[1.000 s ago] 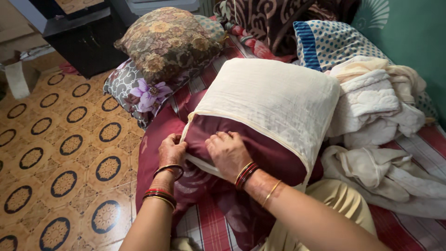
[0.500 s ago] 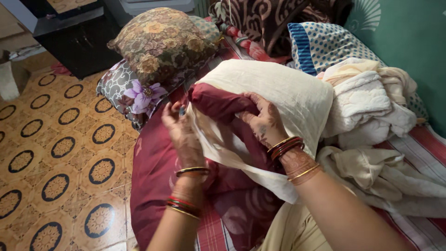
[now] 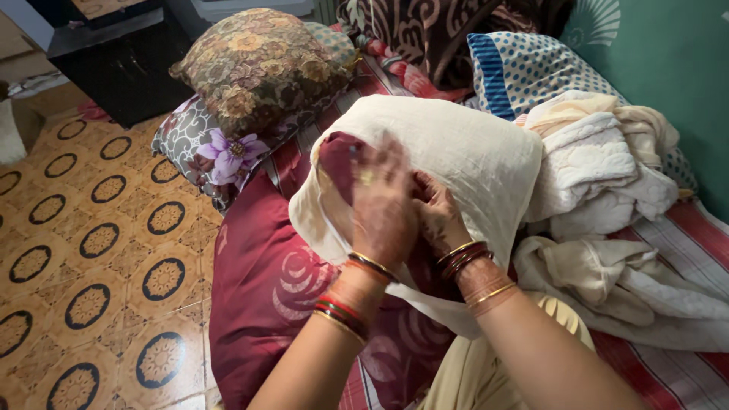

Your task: The person inserts a maroon pillow into a white quilted pillowcase while seated on a bed. They align the corners, pull the case over the pillow, and repeatedly smooth and adjust the fabric to ensure a neat fit.

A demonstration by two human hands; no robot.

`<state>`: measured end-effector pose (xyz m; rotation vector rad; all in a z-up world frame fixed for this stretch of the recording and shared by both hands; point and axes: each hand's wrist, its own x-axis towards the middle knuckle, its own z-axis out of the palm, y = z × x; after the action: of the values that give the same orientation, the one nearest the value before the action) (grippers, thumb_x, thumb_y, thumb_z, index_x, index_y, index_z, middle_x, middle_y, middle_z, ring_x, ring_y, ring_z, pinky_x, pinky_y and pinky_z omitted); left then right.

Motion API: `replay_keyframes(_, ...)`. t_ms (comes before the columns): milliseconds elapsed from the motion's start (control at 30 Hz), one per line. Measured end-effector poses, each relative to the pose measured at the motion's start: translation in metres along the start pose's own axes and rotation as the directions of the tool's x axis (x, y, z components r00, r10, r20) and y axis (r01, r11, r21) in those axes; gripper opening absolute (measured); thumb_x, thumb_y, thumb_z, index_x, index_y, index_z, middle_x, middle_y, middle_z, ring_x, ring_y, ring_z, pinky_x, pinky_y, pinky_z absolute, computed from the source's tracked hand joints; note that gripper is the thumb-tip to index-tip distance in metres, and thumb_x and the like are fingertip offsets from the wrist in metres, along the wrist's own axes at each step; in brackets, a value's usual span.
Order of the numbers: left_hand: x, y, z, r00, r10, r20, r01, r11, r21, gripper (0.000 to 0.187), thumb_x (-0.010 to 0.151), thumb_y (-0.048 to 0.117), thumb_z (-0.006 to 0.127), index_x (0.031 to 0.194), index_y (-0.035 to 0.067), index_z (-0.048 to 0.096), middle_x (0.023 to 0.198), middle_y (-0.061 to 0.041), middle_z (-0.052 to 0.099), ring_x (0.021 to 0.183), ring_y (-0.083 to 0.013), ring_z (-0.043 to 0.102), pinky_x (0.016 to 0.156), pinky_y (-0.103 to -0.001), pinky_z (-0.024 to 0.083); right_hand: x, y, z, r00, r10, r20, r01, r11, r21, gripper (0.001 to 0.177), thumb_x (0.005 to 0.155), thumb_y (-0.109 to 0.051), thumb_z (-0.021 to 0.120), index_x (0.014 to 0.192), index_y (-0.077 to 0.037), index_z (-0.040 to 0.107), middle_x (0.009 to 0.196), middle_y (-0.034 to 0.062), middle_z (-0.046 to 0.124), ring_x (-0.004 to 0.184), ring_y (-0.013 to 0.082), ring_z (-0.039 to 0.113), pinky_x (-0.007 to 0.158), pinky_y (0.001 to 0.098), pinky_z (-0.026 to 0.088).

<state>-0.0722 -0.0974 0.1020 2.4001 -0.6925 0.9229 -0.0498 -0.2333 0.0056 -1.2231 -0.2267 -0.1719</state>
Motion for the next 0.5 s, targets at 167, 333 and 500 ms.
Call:
replay_keyframes(167, -0.024, 0.014, -0.021, 0.965, -0.226, -0.132, 0.097, 0.776, -0.623, 0.043, 0.103, 0.006, 0.06, 0.146, 0.007, 0.058, 0.143, -0.014, 0.066, 0.137, -0.0254, 0.063, 0.12, -0.038, 0.05, -0.004, 0.002, -0.016, 0.995, 0.039, 0.093, -0.051, 0.99, 0.131, 0.054, 0.084, 0.008, 0.054, 0.137, 0.0, 0.056, 0.134, 0.0078, 0.064, 0.123, 0.0157, 0.063, 0.106, 0.0312, 0.052)
replay_keyframes(333, -0.014, -0.029, -0.048, 0.819, -0.538, -0.2, 0.267, 0.665, -0.698, 0.032, 0.104, 0.004, 0.068, 0.135, 0.006, 0.061, 0.126, -0.006, 0.056, 0.108, -0.0143, 0.06, 0.094, -0.031, 0.055, -0.005, 0.001, -0.019, 0.99, 0.135, 0.043, -0.14, 0.982, 0.125, 0.049, 0.084, 0.01, 0.056, 0.132, -0.001, 0.059, 0.122, 0.0099, 0.069, 0.109, 0.0217, 0.069, 0.097, 0.0362, 0.059)
replay_keyframes(500, -0.005, -0.059, -0.061, 0.939, -0.344, 0.0, 0.226, 0.616, -0.755, 0.058, 0.088, 0.0, 0.073, 0.143, 0.012, 0.058, 0.128, -0.003, 0.047, 0.099, -0.0099, 0.057, 0.09, -0.025, 0.055, -0.008, 0.0, -0.013, 0.988, 0.151, 0.013, -0.151, 0.988, -0.03, 0.05, 0.081, 0.012, 0.068, 0.129, 0.0, 0.064, 0.12, 0.0098, 0.069, 0.109, 0.0189, 0.066, 0.097, 0.0336, 0.057)
